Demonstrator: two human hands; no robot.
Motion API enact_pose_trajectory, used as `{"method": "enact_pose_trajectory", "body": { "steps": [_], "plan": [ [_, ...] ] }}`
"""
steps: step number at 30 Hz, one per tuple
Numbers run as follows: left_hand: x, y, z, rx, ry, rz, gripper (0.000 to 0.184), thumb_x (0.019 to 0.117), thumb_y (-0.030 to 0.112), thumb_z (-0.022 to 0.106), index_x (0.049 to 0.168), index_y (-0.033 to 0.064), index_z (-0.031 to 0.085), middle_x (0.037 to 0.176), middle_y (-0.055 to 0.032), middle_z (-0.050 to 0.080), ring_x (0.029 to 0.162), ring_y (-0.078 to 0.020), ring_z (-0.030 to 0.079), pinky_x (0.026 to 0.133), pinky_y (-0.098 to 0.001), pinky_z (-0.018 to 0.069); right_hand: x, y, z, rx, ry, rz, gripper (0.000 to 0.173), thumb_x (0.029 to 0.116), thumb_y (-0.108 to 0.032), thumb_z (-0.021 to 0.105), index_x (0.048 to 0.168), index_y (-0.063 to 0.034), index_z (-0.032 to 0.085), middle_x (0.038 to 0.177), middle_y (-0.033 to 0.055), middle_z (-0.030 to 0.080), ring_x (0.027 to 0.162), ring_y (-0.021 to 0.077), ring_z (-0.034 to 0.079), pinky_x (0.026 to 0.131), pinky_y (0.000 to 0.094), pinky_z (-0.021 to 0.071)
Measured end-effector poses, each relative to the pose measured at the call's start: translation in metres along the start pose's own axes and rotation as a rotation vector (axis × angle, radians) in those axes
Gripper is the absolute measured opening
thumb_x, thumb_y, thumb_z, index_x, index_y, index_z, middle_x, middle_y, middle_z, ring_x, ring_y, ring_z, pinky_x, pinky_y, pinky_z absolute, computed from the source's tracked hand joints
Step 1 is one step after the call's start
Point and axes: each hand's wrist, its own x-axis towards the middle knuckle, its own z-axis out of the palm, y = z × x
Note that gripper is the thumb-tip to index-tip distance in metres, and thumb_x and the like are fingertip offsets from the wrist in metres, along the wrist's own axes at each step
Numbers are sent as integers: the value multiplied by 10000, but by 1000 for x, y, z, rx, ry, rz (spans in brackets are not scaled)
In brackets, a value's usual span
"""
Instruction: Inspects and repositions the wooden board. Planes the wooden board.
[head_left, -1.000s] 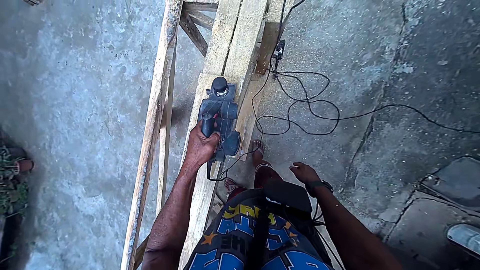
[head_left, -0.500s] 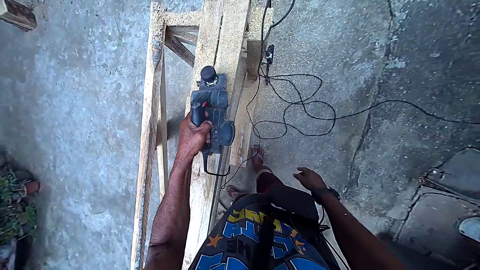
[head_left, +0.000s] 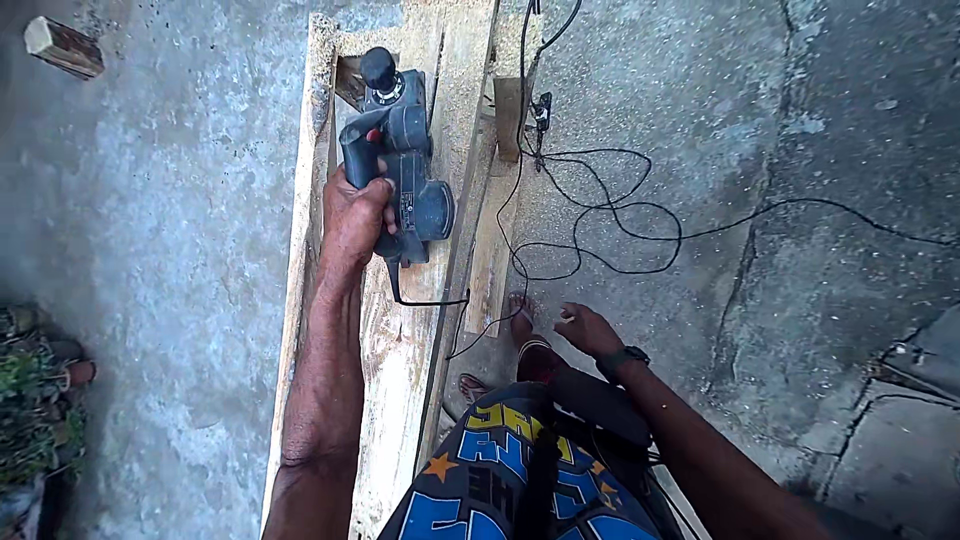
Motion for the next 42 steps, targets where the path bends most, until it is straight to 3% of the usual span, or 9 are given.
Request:
{"method": "enact_pose_trajectory", "body": {
  "steps": [3,6,11,16,19,25,28,42],
  "plan": [
    [-61,-11,-26,21,-10,-31,279,938,72,593,1216,68,588,637,-17,568,463,-136,556,469,-309,551,-4,-35,20,-5,-32,-69,539,1005,-295,627,1459,-20,532,1333,225,635,1199,357,643,1064,531,490],
    [-130,-41,-50,3,-8,-82,299,902,72,598,1201,73,600,601,-23,567,458,-141,565,477,-307,554,-14,-29,46,-22,-24,-56,494,1045,-293,561,1455,-19,538,1336,234,634,1222,363,631,1085,532,468],
    [-236,-88,-67,-26,29,-162,299,866,85,606,1153,3,604,599,-10,581,455,-141,573,468,-311,552,-37,37,72,-156,-65,123,513,1020,-311,588,1435,-10,559,1301,257,656,1233,421,620,1083,612,445],
    [-290,-118,-69,-12,-23,-198,322,848,85,614,1159,3,602,639,0,603,460,-131,574,448,-295,537,-60,112,83,-278,-66,275,534,1007,-359,607,1401,1,594,1328,268,642,1283,443,586,1099,647,413],
    [-288,-121,-67,11,-50,-189,327,841,84,619,1160,12,605,665,-2,613,475,-133,581,454,-295,540,-70,122,87,-293,-72,305,531,1010,-368,601,1396,-3,601,1329,267,643,1288,438,584,1100,641,414],
    [-247,-105,-49,25,-59,-164,304,863,83,607,1156,0,593,660,-1,614,480,-129,592,466,-290,552,-65,92,86,-166,-80,273,522,1027,-355,587,1428,-22,576,1290,244,672,1245,419,618,1083,608,439],
    [-217,-95,-34,49,-58,-166,266,867,102,609,1118,16,607,635,-7,605,478,-130,590,475,-292,546,-56,81,73,-105,-50,272,504,1035,-330,582,1432,-19,568,1285,247,672,1233,417,625,1079,605,442],
    [-94,-57,18,32,-44,-198,322,910,52,624,1230,41,587,627,-38,604,479,-141,591,488,-295,557,-9,82,8,-45,-20,312,496,1029,-301,590,1431,-12,564,1255,250,684,1201,415,643,1057,605,460]
  ]
}}
